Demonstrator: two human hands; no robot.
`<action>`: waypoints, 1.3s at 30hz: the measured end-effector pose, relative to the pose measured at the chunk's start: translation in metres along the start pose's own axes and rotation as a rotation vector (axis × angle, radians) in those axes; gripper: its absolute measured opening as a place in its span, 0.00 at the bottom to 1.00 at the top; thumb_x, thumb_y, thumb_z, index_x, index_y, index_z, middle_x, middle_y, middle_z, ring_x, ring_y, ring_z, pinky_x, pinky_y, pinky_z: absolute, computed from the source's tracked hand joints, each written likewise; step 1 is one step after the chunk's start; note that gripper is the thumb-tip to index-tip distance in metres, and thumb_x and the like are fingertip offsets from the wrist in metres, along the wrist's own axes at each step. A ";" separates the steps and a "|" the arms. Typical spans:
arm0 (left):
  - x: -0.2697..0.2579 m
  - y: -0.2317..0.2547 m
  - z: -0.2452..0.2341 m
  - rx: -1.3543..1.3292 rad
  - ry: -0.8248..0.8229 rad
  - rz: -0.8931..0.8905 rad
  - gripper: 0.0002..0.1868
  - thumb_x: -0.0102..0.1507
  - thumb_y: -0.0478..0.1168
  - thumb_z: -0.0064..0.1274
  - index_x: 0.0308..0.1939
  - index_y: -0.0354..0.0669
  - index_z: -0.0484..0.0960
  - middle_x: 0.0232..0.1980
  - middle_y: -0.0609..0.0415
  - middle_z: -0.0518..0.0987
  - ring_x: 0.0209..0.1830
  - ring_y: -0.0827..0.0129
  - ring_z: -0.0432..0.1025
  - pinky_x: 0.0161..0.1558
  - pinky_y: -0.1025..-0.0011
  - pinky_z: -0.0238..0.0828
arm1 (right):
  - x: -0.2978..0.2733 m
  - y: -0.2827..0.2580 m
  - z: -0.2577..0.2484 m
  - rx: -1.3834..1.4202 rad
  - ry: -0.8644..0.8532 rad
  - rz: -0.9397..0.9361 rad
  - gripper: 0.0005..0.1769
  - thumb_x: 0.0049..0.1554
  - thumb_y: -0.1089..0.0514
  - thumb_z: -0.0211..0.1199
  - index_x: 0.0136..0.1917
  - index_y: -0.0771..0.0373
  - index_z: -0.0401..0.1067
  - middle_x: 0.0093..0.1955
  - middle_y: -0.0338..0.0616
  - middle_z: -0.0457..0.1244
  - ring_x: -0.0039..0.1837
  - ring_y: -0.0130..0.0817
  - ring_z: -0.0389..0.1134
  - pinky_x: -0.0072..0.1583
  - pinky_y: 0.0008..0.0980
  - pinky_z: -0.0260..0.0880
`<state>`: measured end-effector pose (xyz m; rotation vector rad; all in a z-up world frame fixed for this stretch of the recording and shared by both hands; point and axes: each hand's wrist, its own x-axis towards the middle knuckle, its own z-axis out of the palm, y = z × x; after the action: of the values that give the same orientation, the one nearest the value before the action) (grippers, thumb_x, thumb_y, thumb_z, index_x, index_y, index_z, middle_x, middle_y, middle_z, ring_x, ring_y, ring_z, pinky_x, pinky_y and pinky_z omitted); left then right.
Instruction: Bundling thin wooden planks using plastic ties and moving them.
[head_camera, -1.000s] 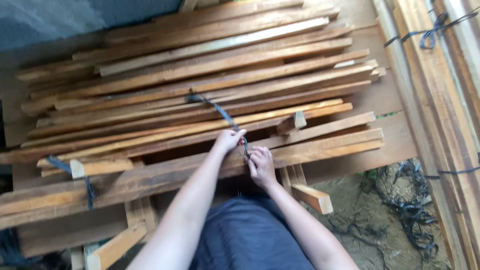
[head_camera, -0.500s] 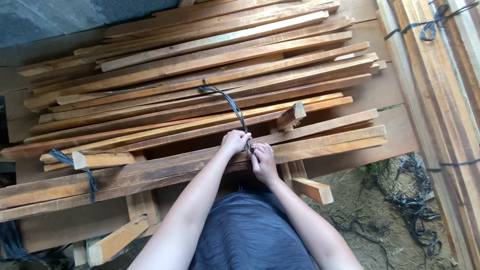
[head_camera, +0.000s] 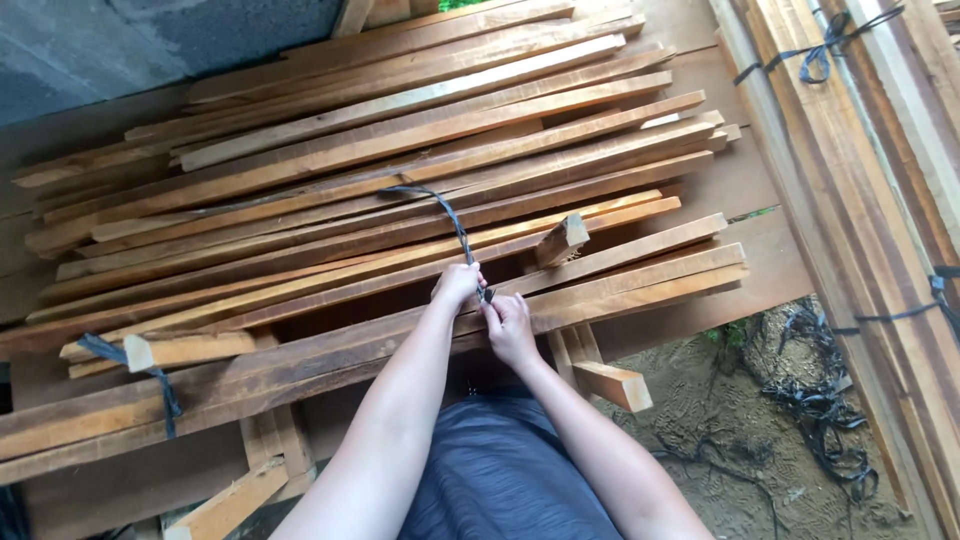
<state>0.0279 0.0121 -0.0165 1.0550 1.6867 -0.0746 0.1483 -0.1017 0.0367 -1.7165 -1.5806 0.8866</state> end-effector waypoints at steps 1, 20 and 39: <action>-0.001 0.003 -0.003 0.004 -0.002 0.005 0.24 0.67 0.64 0.36 0.32 0.70 0.88 0.44 0.68 0.86 0.60 0.68 0.76 0.59 0.66 0.70 | 0.000 -0.004 -0.001 -0.001 0.006 0.001 0.11 0.64 0.50 0.60 0.40 0.49 0.74 0.43 0.36 0.70 0.57 0.39 0.70 0.76 0.51 0.49; -0.010 -0.017 -0.013 -0.308 -0.086 0.269 0.21 0.69 0.56 0.46 0.41 0.49 0.88 0.38 0.57 0.87 0.46 0.71 0.78 0.54 0.71 0.71 | -0.009 0.007 -0.009 -0.086 -0.033 -0.208 0.07 0.60 0.55 0.61 0.40 0.49 0.74 0.47 0.34 0.70 0.61 0.35 0.67 0.74 0.50 0.51; 0.075 -0.031 0.038 -0.196 0.033 -0.018 0.20 0.66 0.59 0.44 0.28 0.66 0.89 0.25 0.73 0.83 0.39 0.78 0.80 0.42 0.77 0.70 | 0.009 -0.024 -0.017 0.109 -0.058 0.056 0.11 0.62 0.55 0.61 0.40 0.59 0.76 0.42 0.56 0.68 0.55 0.59 0.70 0.56 0.51 0.70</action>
<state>0.0346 0.0182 -0.1051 0.8986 1.6960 0.0957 0.1487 -0.0909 0.0652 -1.6793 -1.4984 1.0394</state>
